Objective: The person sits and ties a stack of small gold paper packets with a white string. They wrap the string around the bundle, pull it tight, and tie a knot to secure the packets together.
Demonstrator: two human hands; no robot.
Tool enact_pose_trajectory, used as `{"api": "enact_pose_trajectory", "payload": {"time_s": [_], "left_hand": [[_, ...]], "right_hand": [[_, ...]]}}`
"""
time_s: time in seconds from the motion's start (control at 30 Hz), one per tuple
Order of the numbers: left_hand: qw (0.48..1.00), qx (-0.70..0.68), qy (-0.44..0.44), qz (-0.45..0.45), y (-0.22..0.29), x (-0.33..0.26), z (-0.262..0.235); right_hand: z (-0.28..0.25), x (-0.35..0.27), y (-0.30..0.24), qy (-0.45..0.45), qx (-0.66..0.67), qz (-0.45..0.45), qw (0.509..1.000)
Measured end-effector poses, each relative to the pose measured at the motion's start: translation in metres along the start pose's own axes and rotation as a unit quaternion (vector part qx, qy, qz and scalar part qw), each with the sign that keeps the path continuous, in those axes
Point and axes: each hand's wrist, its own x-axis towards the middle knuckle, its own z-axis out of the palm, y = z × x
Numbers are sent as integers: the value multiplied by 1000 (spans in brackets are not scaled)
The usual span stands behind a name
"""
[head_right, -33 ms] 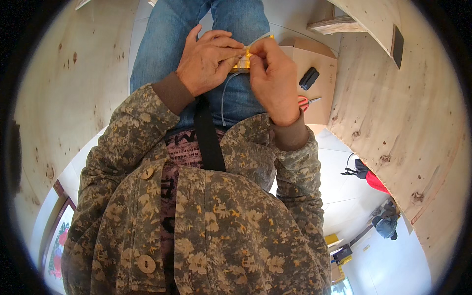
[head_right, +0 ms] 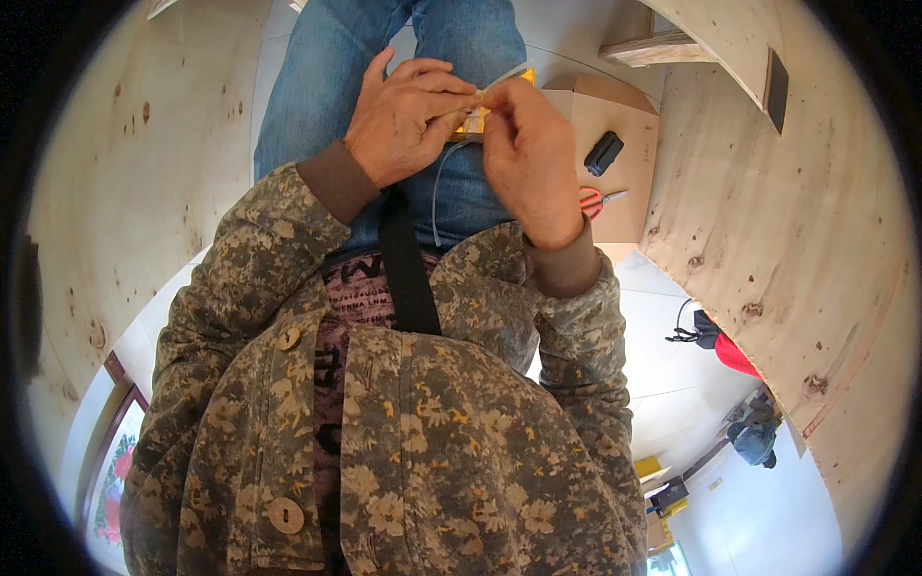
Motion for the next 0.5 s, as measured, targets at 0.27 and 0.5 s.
{"api": "enact_pose_trajectory", "payload": {"time_s": [0.27, 0.5], "left_hand": [[1000, 6, 5, 4, 1, 1, 2], [999, -1, 38, 11, 1, 0, 4]], "right_hand": [[12, -3, -9, 0, -136, -32, 990], [12, 0, -9, -15, -155, -4, 988]]}}
